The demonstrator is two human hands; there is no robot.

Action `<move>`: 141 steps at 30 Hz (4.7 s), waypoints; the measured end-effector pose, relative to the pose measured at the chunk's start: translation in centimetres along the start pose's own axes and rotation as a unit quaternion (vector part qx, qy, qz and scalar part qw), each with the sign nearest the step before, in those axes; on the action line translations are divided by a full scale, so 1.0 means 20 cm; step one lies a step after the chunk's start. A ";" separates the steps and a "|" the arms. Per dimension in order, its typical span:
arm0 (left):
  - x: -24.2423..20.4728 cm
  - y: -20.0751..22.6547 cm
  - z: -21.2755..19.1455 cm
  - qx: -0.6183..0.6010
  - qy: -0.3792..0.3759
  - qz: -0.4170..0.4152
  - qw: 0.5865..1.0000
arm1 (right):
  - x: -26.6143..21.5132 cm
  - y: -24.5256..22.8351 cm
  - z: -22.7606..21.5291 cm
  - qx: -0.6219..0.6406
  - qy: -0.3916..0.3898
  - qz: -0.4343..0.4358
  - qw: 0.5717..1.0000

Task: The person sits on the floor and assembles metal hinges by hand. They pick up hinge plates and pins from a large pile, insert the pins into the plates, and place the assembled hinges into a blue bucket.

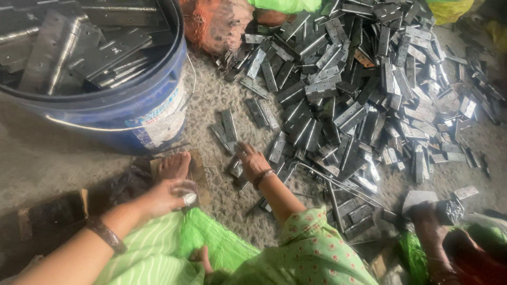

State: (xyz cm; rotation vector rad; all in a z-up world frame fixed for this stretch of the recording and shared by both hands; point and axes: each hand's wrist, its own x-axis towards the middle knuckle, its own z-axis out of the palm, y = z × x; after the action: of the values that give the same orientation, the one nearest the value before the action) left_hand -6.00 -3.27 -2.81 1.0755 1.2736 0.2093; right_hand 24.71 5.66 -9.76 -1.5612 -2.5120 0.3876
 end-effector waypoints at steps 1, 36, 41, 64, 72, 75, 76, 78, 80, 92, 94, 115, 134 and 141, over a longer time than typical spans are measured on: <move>-0.02 0.00 0.00 -0.005 0.005 -0.006 1.000 | -0.03 0.07 0.12 -0.091 -0.042 -0.023 0.995; 0.16 0.15 0.23 0.106 -0.040 0.081 0.990 | -1.19 0.28 0.10 0.698 0.366 0.249 0.563; 0.15 0.23 0.25 0.110 -0.049 0.130 0.984 | -1.14 0.20 0.41 0.490 0.209 0.595 0.602; -0.01 0.59 0.39 -0.289 -0.229 0.089 0.925 | -1.13 0.09 0.22 0.772 0.262 0.500 0.292; -0.04 0.59 0.39 -0.194 -0.168 0.025 0.966 | -1.20 0.21 0.57 0.575 0.277 0.518 0.569; -0.03 0.61 0.38 -0.184 -0.156 0.013 0.970 | -1.18 0.23 0.57 0.708 0.274 0.477 0.442; -0.03 0.59 0.39 -0.163 -0.160 0.015 0.974 | -1.20 0.22 0.57 0.759 0.288 0.422 0.403; -0.03 0.56 0.39 -0.140 -0.159 0.011 0.977 | -1.24 0.18 0.57 0.672 0.344 0.326 0.570; -0.03 0.55 0.39 -0.136 -0.150 0.005 0.979 | -1.25 0.13 0.55 0.612 0.331 0.328 0.638; -0.03 0.51 0.34 -0.111 -0.141 -0.012 0.984 | -1.21 0.17 0.56 0.633 0.328 0.385 0.586; -0.03 0.53 0.33 -0.112 -0.156 0.004 0.981 | -1.17 0.15 0.53 0.644 0.229 0.566 0.460; -0.05 0.54 0.32 -0.076 -0.117 -0.025 0.990 | -1.23 0.32 -0.15 0.595 0.413 0.150 0.672; 0.02 0.36 0.22 -0.022 -0.105 -0.046 0.993 | -1.23 0.75 0.38 0.560 0.420 0.594 0.397; -0.07 0.44 0.22 -0.042 -0.067 -0.054 0.995 | -0.95 0.71 -0.53 0.727 0.548 0.399 0.110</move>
State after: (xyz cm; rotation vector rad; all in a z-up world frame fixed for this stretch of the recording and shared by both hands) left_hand 0.91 -1.94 4.32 0.9303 1.1879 0.1061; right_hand 48.04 -4.01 -3.87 -0.8713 0.5434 0.7940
